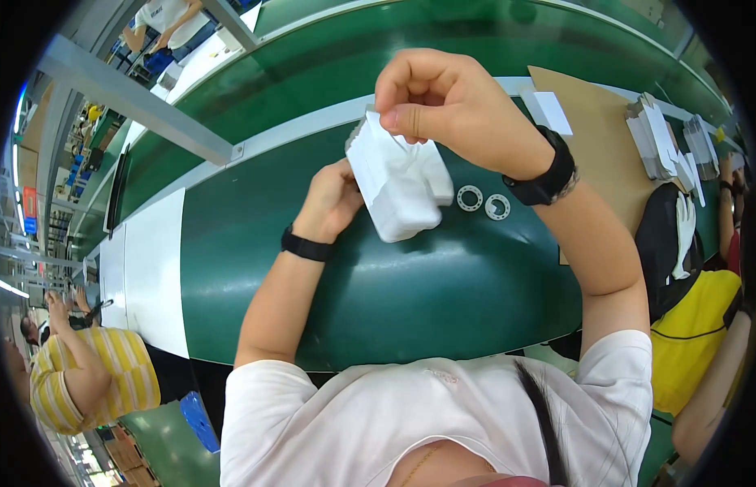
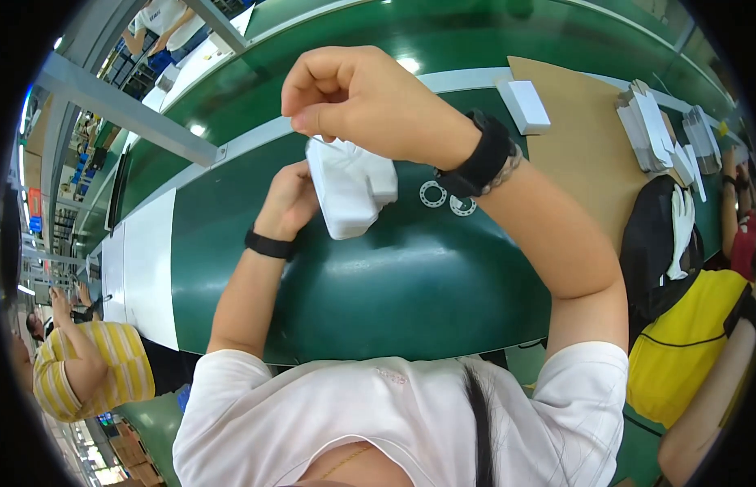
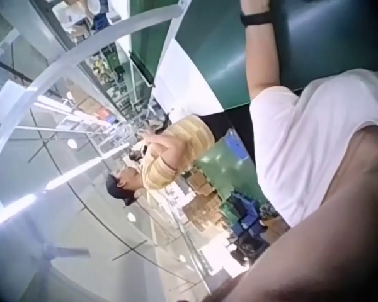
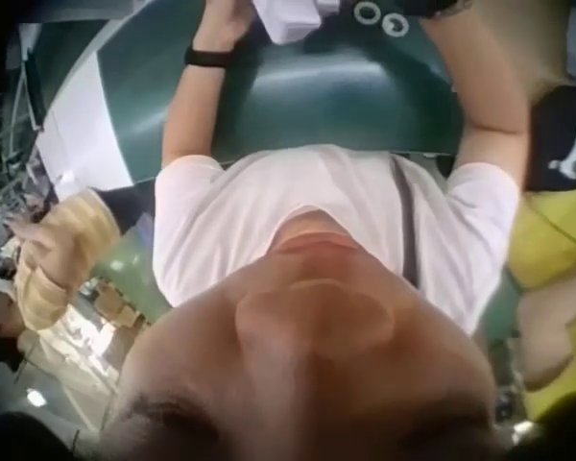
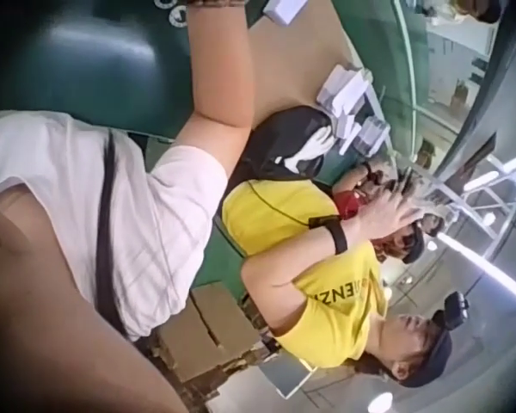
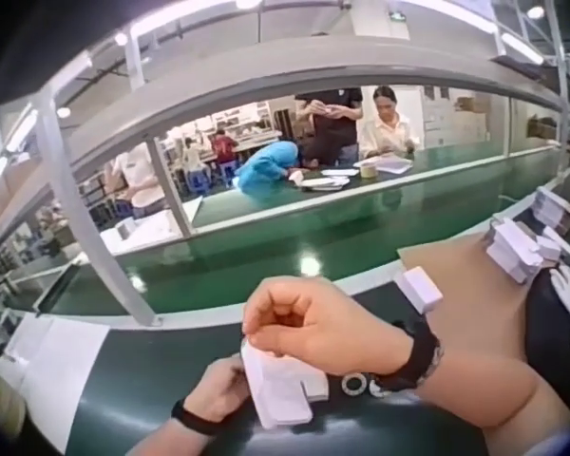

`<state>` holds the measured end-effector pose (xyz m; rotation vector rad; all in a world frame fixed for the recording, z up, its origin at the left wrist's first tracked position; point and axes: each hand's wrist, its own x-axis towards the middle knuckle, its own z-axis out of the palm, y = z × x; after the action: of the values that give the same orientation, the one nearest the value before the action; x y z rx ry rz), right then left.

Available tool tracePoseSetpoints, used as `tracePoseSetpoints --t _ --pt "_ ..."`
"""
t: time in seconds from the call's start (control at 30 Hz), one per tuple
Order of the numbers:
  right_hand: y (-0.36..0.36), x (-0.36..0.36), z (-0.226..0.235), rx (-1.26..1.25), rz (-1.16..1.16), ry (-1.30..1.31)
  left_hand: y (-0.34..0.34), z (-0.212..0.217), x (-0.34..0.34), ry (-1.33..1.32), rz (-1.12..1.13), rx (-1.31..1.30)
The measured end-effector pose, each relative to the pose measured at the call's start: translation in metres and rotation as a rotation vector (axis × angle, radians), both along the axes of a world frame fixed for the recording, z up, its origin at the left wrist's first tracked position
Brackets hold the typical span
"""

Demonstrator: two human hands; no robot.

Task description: The person picks up a stack of plastic bags, hands them to another person, and then picks up a stack of white boxes. They unfold one box, set it down, and then remove a long strip of plastic from the remaining stack of boxes.

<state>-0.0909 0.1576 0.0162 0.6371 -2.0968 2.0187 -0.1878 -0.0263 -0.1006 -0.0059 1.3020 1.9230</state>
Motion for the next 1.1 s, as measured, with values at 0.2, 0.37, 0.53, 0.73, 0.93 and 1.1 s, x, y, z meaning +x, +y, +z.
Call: tracePoseSetpoints --t 0.2,0.37,0.53,0.73,0.93,1.1 --pt "-0.020 -0.015 -0.035 0.007 0.004 -0.231 -0.051 0.023 0.007 0.544 0.182 -0.279" --pt "-0.011 -0.021 -0.035 0.112 -0.123 -0.206 -0.056 0.042 0.039 1.144 -0.192 -0.237" --pt "-0.019 -0.017 -0.040 0.129 -0.094 -0.171 -0.047 0.025 0.038 1.590 -0.022 -0.401" --pt "0.009 -0.007 -0.060 0.581 -0.222 -0.187 -0.052 0.019 0.034 1.204 -0.023 -0.337" --pt "0.037 0.013 -0.075 0.611 -0.300 -0.312 -0.070 0.012 0.033 0.972 0.128 -0.064" --pt "0.048 0.026 -0.078 0.542 -0.276 -0.431 -0.091 0.001 0.024 0.666 0.167 0.009"
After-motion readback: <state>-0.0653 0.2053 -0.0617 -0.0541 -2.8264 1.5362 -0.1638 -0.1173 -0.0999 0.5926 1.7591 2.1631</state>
